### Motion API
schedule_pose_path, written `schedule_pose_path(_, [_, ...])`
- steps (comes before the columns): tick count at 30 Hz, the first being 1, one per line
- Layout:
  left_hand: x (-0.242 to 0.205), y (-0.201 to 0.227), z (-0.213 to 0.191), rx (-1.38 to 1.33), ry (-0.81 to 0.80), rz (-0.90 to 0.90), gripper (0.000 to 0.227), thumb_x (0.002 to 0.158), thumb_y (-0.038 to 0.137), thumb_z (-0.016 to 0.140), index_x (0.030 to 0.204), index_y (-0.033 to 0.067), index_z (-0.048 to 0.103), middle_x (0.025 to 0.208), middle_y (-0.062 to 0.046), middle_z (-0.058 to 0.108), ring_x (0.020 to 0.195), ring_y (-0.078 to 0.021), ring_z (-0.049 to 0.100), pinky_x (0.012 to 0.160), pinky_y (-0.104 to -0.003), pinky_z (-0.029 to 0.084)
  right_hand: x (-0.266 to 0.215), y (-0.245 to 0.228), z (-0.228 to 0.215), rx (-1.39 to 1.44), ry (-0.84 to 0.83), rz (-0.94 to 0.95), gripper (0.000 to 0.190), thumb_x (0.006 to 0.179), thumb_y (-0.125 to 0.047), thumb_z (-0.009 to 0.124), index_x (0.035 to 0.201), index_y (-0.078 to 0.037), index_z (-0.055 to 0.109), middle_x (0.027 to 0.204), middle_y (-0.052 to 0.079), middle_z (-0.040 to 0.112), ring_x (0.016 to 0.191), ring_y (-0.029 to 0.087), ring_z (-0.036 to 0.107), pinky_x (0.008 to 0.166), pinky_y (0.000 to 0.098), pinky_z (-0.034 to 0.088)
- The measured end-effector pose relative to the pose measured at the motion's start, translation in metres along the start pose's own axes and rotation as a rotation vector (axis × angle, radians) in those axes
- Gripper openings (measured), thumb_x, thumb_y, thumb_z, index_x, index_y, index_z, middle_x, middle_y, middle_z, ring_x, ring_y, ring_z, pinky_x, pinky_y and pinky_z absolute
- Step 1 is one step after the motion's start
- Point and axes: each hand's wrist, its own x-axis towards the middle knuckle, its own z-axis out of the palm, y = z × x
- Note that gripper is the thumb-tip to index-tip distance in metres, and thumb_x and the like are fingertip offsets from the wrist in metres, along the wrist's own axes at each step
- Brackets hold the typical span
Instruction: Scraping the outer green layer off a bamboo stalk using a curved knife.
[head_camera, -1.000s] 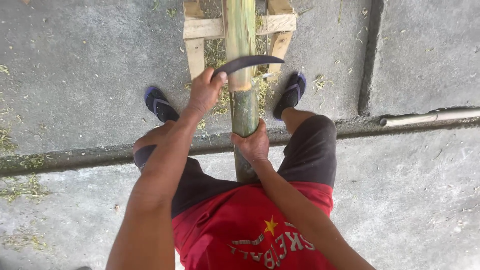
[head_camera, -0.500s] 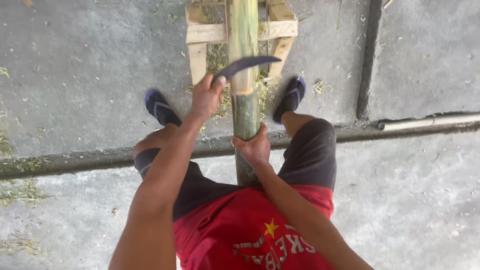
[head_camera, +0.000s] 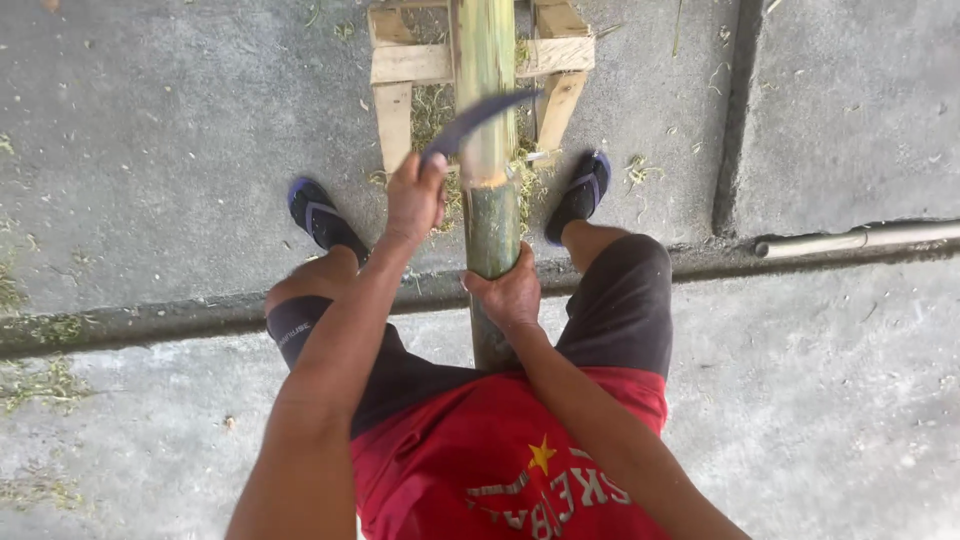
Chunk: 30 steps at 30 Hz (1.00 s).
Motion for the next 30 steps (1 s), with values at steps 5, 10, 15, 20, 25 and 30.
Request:
schedule_pose_path(5, [-0.011,0.000,-0.007,0.206,-0.264,-0.092,0.024,0.103,0.033,0.057,0.098,0.0095,0.059,0.062,-0.001,0.056,0.040,-0.0066,0.046,0.033,-0.026,0.042,-0.003,0.009,0.004,-0.008,0.056,-0.026,0.113,0.062,-0.040,0.089,0.147,0.008,0.032,0.125,0.029,0.064,0.115,0.040,0.067,0.100,0.0428,0.053])
schedule_pose_path(10, [-0.002,-0.039,0.001,0.130,-0.080,-0.016,0.026,0.106,0.033,0.056,0.099,0.0080,0.057,0.063,0.000,0.056,0.042,-0.0072,0.047,0.033,-0.027,0.042,0.002,-0.001,0.003,0.048,0.054,-0.024,0.111,0.062,-0.039,0.087,0.148,0.006,0.033,0.125,0.026,0.066,0.115,0.037,0.068,0.100,0.0424,0.052])
schedule_pose_path(15, [-0.014,0.001,0.012,0.368,-0.157,0.039,0.033,0.107,0.039,0.051,0.103,0.0088,0.064,0.066,0.003,0.054,0.047,-0.0047,0.047,0.037,-0.025,0.043,-0.002,0.009,0.005,0.038,0.016,-0.025,0.112,0.064,-0.039,0.088,0.148,0.007,0.030,0.126,0.027,0.065,0.116,0.038,0.067,0.102,0.0420,0.052])
schedule_pose_path(20, [-0.006,0.026,0.011,0.745,-0.191,0.183,0.035,0.108,0.039,0.048,0.104,0.0064,0.059,0.062,0.003,0.054,0.043,-0.0058,0.049,0.035,-0.026,0.044,0.008,0.006,0.007,0.006,0.033,-0.030,0.113,0.065,-0.037,0.088,0.150,0.007,0.029,0.130,0.029,0.062,0.118,0.041,0.064,0.101,0.0446,0.052])
schedule_pose_path(25, [-0.007,0.028,0.017,0.667,-0.023,0.131,0.034,0.111,0.036,0.045,0.108,0.0052,0.059,0.066,-0.002,0.057,0.045,-0.0133,0.049,0.036,-0.034,0.045,0.003,0.006,0.001,0.026,-0.029,0.049,0.115,0.064,-0.037,0.087,0.151,0.006,0.026,0.129,0.027,0.062,0.118,0.041,0.065,0.104,0.0433,0.050])
schedule_pose_path(30, [-0.016,0.039,0.017,0.749,0.064,0.156,0.033,0.107,0.035,0.052,0.107,0.0037,0.062,0.069,-0.007,0.066,0.053,-0.0200,0.064,0.049,-0.040,0.052,-0.001,-0.002,-0.002,0.051,-0.032,0.019,0.112,0.063,-0.037,0.086,0.150,0.003,0.027,0.128,0.024,0.063,0.117,0.037,0.066,0.103,0.0412,0.051])
